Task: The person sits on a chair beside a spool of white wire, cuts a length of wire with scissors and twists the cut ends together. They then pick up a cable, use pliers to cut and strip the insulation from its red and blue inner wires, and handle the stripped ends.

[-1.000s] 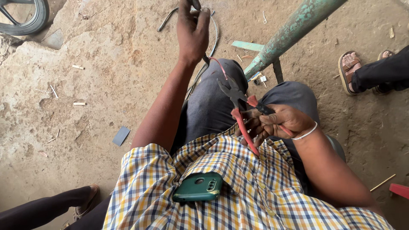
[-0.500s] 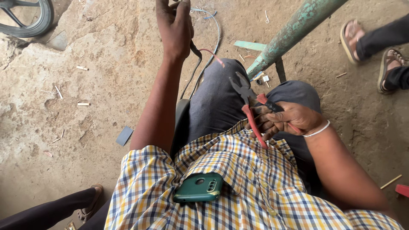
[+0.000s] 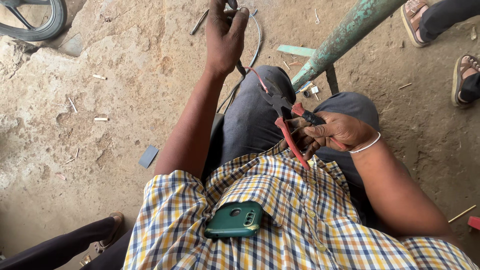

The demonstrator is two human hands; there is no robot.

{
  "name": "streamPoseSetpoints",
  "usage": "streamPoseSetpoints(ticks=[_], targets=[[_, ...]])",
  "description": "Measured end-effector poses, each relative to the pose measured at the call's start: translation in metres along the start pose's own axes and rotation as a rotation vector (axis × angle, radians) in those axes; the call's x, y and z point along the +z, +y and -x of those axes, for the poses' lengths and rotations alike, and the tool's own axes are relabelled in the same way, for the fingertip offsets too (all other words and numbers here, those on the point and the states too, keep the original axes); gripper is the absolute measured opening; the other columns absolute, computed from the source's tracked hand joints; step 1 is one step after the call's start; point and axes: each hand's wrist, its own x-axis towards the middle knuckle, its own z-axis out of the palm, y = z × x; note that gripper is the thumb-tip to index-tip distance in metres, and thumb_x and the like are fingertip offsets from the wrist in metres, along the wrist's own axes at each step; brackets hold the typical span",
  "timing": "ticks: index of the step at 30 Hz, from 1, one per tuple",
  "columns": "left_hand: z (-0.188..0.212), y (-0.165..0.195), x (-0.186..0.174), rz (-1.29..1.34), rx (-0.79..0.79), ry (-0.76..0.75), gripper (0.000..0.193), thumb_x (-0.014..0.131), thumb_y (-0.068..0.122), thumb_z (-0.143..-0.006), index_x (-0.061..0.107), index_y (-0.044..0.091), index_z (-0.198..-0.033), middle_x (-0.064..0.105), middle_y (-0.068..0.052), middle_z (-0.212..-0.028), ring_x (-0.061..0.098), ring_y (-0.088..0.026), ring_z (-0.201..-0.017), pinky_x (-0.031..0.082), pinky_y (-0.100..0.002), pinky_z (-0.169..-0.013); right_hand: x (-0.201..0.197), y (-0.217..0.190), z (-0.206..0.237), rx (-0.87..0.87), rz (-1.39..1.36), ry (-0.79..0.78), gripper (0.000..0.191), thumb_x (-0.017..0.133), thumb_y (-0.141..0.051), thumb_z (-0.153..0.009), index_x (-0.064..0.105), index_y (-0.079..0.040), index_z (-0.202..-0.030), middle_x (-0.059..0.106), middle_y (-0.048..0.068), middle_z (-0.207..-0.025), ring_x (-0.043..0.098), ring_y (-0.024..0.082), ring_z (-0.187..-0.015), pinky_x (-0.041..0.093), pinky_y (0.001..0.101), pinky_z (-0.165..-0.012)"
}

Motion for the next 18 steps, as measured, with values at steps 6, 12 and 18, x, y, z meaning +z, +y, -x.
streamPoseSetpoints(ticks=[6,12,18], targets=[[0.001,0.007,0.003,-0.030,0.087,-0.031,0.021,0.059,0.006,-0.112,0.049,0.005,-0.131,0.052,-0.003,-0.087,0.048,-0.007,-0.073,0.040,-0.025,-0.061,0.002,0.005,-0.002,-0.010,0.077,0.080,0.068,0.060,-0.028,-0.104,0.038,0.007,-0.157,0.067,0.020,-0.122,0.071,0.028,-0.106,0.056,0.0400,-0.091],[-0.006,-0.010,-0.003,-0.090,-0.132,0.157,0.014,0.058,0.005,-0.105,0.051,0.003,-0.117,0.052,-0.003,-0.080,0.044,-0.010,-0.063,0.035,-0.028,-0.053,0.004,0.024,-0.024,-0.020,-0.259,-0.018,0.053,0.063,-0.034,-0.100,0.045,-0.006,-0.142,0.064,0.008,-0.094,0.070,0.023,-0.081,0.059,0.0383,-0.074],[-0.013,-0.054,-0.001,-0.408,-0.295,0.599,0.025,0.063,0.014,-0.091,0.050,0.003,-0.109,0.065,-0.008,-0.080,0.061,-0.015,-0.064,0.053,-0.036,-0.062,-0.008,0.064,-0.090,0.135,-0.671,0.116,0.027,0.066,-0.032,-0.102,0.055,-0.014,-0.119,0.052,-0.001,-0.080,0.047,0.008,-0.061,0.041,0.0219,-0.051]])
